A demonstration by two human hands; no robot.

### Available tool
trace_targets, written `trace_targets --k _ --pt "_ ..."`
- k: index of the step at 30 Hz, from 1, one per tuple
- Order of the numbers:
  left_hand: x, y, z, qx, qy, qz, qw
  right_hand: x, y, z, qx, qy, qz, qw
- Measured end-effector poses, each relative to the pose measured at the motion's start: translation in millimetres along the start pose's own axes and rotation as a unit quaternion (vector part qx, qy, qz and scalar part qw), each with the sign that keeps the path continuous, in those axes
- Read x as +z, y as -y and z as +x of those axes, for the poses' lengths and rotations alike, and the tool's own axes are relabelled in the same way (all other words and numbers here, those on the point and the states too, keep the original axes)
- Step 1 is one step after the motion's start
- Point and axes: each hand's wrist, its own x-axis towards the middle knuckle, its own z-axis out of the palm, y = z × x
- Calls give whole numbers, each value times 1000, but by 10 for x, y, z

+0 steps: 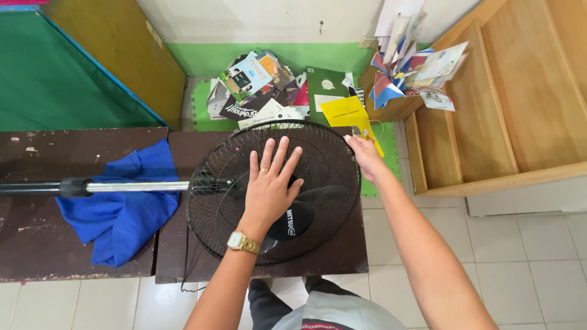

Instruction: The person removes the front grille of a standing electric fan, then unscrews the central nut to detach the fan blades from the motor shaft. The removed grille and blades are placed on the table next to the fan.

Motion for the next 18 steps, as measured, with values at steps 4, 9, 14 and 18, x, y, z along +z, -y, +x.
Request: trace_targets --k 4,9,14,18 --pt "21 -2 -16 4 -4 0 1000 78 -189 100 -76 -67 -61 993" --pt "5 -23 52 11 -11 4 1000 32 -272 176 -112 -212 -101 966" --pt "-39 -61 34 12 -11 -18 1000 79 -161 64 -200 -192 -167 946" --pt "-160 13 106 31 -17 -32 999 434 142 -363 -289 -248 -277 882"
